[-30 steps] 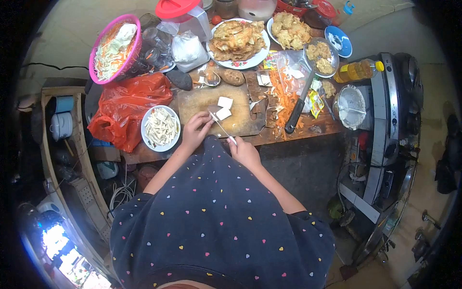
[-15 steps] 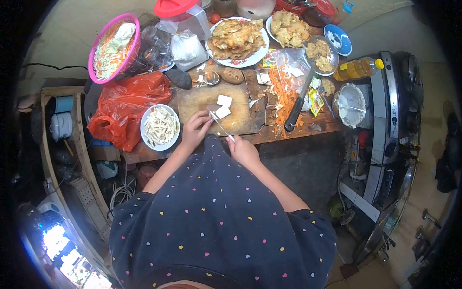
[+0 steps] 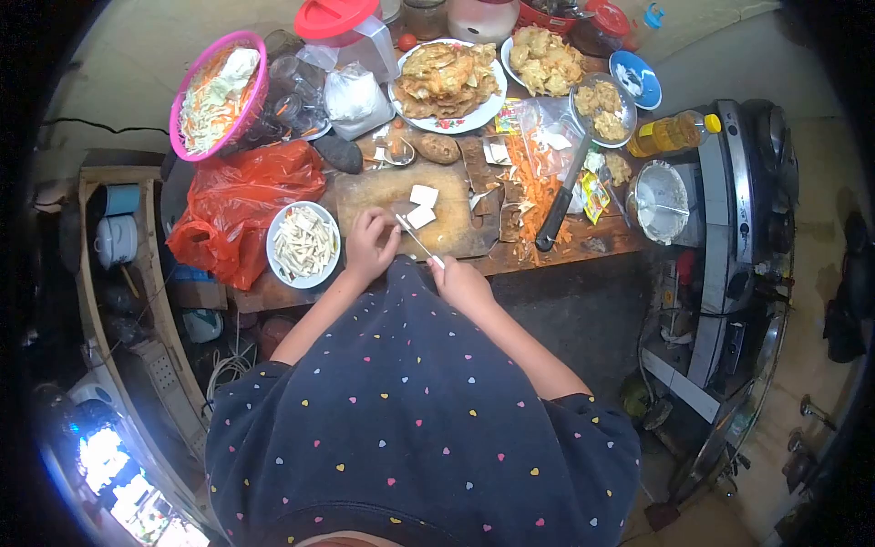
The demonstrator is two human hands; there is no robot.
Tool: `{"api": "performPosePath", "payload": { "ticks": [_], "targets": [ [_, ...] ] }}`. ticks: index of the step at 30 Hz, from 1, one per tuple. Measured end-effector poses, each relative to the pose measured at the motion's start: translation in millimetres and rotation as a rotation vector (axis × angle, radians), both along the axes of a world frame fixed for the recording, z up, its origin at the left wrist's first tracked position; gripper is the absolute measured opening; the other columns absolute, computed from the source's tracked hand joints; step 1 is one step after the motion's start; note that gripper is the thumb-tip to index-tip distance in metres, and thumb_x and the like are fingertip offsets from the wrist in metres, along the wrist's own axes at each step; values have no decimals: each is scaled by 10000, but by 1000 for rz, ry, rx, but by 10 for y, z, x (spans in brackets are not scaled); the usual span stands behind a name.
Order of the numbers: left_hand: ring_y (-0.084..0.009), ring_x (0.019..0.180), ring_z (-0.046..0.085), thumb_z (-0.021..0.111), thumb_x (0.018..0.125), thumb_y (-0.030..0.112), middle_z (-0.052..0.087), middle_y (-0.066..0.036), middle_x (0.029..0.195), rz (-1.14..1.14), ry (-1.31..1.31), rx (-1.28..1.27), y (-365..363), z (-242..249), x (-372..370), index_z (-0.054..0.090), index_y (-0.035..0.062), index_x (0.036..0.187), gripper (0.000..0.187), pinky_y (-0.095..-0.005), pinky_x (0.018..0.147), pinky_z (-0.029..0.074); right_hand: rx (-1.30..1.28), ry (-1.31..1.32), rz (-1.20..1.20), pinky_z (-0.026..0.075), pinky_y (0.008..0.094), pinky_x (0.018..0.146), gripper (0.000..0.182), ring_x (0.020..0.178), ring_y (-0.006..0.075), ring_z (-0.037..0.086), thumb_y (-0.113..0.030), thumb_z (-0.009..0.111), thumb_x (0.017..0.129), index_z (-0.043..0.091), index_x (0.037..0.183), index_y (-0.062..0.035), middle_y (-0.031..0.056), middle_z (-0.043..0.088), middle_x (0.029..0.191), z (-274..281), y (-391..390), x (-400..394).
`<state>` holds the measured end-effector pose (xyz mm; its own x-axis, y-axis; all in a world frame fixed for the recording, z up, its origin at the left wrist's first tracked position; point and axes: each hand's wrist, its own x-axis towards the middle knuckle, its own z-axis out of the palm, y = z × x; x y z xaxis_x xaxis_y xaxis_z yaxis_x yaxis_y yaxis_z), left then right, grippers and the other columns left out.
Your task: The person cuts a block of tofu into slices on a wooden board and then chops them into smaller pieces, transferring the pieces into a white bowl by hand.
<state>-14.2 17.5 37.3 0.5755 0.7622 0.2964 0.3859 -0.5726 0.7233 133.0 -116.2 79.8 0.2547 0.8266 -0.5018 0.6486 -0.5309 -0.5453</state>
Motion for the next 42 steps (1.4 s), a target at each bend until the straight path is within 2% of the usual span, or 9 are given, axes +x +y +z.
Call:
{"api": "performPosePath", "payload": {
  "ticks": [1, 4, 7, 10, 13, 25, 31, 34, 42],
  "targets": [
    [-261, 889, 592, 649, 790, 114, 600, -104, 939, 32, 15, 91, 15, 12, 36, 602, 38, 845, 105, -368, 762, 464, 1, 6, -7, 483, 512, 649, 503, 700, 442, 613, -404, 360, 977, 579, 853, 31, 266, 619, 707, -17, -9, -8],
    [-279, 911, 551, 605, 814, 171, 582, -108, 922, 20, -96, 129, 145, 85, 270, 585, 56, 863, 126, -410, 805, 410, -4, 21, -24, 483, 514, 644, 493, 693, 443, 613, -399, 364, 976, 579, 855, 28, 268, 617, 702, -20, -28, -20],
    [-283, 877, 551, 551, 857, 249, 591, -97, 878, -233, -87, 114, 275, 206, 571, 606, 55, 857, 201, -418, 811, 395, -2, 25, -37, 483, 514, 640, 485, 690, 443, 613, -393, 369, 975, 582, 853, 25, 274, 614, 700, -11, -29, -32],
    [-292, 922, 547, 486, 896, 287, 612, -94, 879, -559, 262, -43, 310, 196, 713, 630, 54, 856, 277, -411, 836, 379, 14, 15, -30, 484, 515, 635, 484, 686, 444, 613, -391, 371, 974, 584, 846, 24, 276, 614, 700, -42, -32, -22],
    [-280, 896, 538, 449, 907, 309, 613, -79, 824, -603, 414, 3, 307, 188, 741, 655, 67, 804, 333, -399, 815, 375, 29, 9, -25, 483, 518, 629, 486, 681, 445, 612, -390, 372, 974, 585, 841, 26, 275, 614, 700, -98, -52, -29],
    [-255, 877, 503, 451, 893, 314, 596, -69, 815, -627, 468, 63, 310, 179, 746, 657, 73, 759, 344, -393, 785, 365, 59, 49, -43, 475, 514, 611, 494, 671, 445, 608, -382, 371, 980, 582, 817, 34, 271, 613, 697, -77, -60, -44],
    [-235, 880, 501, 491, 856, 323, 592, -58, 792, -602, 390, 91, 297, 107, 737, 666, 83, 725, 325, -385, 796, 373, 34, 45, -29, 478, 508, 609, 501, 659, 439, 607, -382, 370, 981, 581, 799, 35, 266, 614, 694, -149, -65, -42],
    [-247, 870, 489, 502, 843, 278, 570, -61, 800, -608, 385, 122, 294, 83, 742, 636, 71, 744, 266, -388, 781, 359, 39, 44, -43, 480, 505, 606, 503, 657, 439, 607, -384, 372, 980, 582, 797, 35, 263, 615, 693, -207, -64, -40],
    [-234, 886, 488, 509, 844, 285, 550, -53, 844, -592, 463, 304, 204, -27, 767, 590, 98, 803, 208, -367, 802, 375, 8, -14, -26, 483, 501, 594, 489, 648, 427, 614, -385, 395, 970, 592, 805, 31, 248, 619, 685, -376, 35, -92]
  ]
}}
